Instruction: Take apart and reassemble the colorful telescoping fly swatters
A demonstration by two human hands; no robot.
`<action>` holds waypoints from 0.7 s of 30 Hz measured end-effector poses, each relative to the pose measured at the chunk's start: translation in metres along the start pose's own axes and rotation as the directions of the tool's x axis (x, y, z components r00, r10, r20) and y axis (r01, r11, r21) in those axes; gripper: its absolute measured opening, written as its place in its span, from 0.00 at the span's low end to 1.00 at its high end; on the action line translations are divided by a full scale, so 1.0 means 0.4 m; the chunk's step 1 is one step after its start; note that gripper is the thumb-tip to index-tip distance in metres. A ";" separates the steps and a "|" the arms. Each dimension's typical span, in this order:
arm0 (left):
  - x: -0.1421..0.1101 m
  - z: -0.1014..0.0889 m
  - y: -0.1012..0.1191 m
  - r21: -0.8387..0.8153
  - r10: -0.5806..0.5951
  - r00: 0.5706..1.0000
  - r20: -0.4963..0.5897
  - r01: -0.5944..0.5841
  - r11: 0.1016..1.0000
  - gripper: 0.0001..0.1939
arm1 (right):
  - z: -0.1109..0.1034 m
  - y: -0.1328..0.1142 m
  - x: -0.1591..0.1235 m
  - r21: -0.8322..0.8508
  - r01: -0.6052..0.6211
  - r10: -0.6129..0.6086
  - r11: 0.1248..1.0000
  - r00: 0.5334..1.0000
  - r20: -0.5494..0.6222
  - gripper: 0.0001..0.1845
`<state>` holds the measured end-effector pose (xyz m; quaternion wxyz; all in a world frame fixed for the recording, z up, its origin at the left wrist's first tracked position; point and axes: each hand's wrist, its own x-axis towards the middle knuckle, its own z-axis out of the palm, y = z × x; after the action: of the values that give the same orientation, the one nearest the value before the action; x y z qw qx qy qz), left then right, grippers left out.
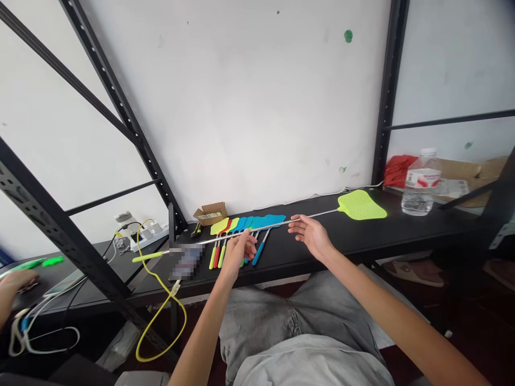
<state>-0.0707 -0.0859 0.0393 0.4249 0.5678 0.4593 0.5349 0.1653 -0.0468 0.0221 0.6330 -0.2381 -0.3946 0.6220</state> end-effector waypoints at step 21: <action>0.043 -0.099 -0.023 -0.312 0.014 0.917 -0.398 -0.150 0.938 0.15 | -0.072 -0.010 0.044 0.159 -0.015 0.035 0.987 0.991 -0.125 0.08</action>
<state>-0.1109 -0.0674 0.0369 0.3922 0.3882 0.4120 0.7251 0.1889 -0.0248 0.0122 0.6658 -0.2318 -0.3000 0.6427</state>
